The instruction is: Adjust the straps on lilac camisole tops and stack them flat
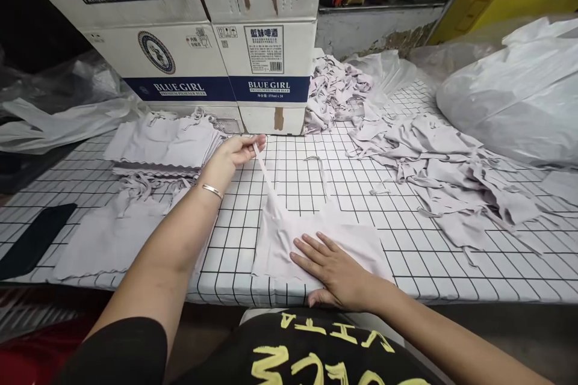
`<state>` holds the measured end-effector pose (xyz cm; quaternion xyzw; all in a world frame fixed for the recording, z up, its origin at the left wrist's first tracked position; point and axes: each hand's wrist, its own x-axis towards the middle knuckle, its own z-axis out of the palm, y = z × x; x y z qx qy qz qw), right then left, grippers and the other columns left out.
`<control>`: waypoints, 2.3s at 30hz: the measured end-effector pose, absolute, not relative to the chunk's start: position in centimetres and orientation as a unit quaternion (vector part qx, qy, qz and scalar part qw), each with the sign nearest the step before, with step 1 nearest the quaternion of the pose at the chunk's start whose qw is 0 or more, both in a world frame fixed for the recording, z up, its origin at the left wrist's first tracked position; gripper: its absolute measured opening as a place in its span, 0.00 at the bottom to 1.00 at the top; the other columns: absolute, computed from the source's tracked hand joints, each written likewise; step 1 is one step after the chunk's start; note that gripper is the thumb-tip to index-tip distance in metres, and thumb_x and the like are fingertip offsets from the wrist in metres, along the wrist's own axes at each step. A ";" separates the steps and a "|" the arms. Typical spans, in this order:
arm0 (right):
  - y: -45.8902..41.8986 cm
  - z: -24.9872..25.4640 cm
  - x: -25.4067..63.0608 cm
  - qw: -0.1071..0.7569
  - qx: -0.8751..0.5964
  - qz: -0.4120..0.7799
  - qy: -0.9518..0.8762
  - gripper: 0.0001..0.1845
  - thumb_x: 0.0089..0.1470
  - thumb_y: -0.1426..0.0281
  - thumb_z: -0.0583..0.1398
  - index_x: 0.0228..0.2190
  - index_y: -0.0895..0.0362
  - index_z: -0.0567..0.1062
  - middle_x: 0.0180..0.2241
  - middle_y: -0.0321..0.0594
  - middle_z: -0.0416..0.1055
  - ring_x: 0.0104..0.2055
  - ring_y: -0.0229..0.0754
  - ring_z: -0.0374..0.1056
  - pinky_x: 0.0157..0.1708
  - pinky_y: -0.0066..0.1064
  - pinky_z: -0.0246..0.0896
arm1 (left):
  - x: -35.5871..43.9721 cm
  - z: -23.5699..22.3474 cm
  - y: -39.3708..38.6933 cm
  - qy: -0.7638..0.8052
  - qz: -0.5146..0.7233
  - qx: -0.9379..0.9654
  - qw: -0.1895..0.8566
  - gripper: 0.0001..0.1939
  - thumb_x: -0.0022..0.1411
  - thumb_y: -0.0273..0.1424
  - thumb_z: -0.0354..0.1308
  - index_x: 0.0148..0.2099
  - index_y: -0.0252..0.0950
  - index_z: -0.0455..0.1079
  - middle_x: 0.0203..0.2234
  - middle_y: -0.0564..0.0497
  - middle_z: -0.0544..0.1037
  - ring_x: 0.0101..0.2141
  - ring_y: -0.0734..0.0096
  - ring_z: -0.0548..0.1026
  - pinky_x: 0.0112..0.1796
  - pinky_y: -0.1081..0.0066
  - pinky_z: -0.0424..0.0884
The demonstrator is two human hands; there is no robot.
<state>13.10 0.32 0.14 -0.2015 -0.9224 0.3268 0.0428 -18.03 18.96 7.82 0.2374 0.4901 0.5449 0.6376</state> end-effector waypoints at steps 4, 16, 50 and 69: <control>3.8 2.5 12.6 0.145 -0.272 0.581 -0.753 0.24 0.66 0.50 0.52 0.52 0.51 0.74 0.55 0.44 0.67 0.59 0.54 0.60 0.60 0.54 0.53 | -16.0 9.1 17.2 0.451 0.565 0.367 0.585 0.18 0.54 0.15 0.56 0.48 0.29 0.70 0.39 0.45 0.80 0.33 0.72 0.78 0.41 0.69 0.74; 12.8 5.8 7.3 0.240 -0.195 0.750 -0.585 0.18 0.53 0.57 0.68 0.40 0.56 0.79 0.45 0.43 0.72 0.46 0.43 0.65 0.41 0.31 0.60 | -11.7 9.5 10.5 0.428 0.439 0.635 0.471 0.16 0.51 0.20 0.54 0.39 0.36 0.80 0.40 0.48 0.81 0.45 0.61 0.76 0.48 0.62 0.71; 7.7 0.2 10.7 0.263 -0.391 0.548 -0.691 0.12 0.55 0.62 0.63 0.28 0.57 0.69 0.28 0.37 0.67 0.30 0.40 0.62 0.32 0.31 0.56 | -8.5 0.3 0.8 0.620 0.221 0.689 0.304 0.07 0.60 0.38 0.60 0.35 0.43 0.78 0.33 0.51 0.81 0.40 0.59 0.69 0.47 0.54 0.47; 6.0 -0.6 11.0 0.255 -0.367 0.407 -0.797 0.05 0.57 0.73 0.58 0.29 0.56 0.68 0.29 0.36 0.65 0.31 0.40 0.61 0.32 0.30 0.55 | -7.9 0.8 0.3 0.635 0.265 0.655 0.313 0.06 0.60 0.34 0.60 0.33 0.41 0.77 0.33 0.54 0.82 0.39 0.63 0.73 0.49 0.54 0.48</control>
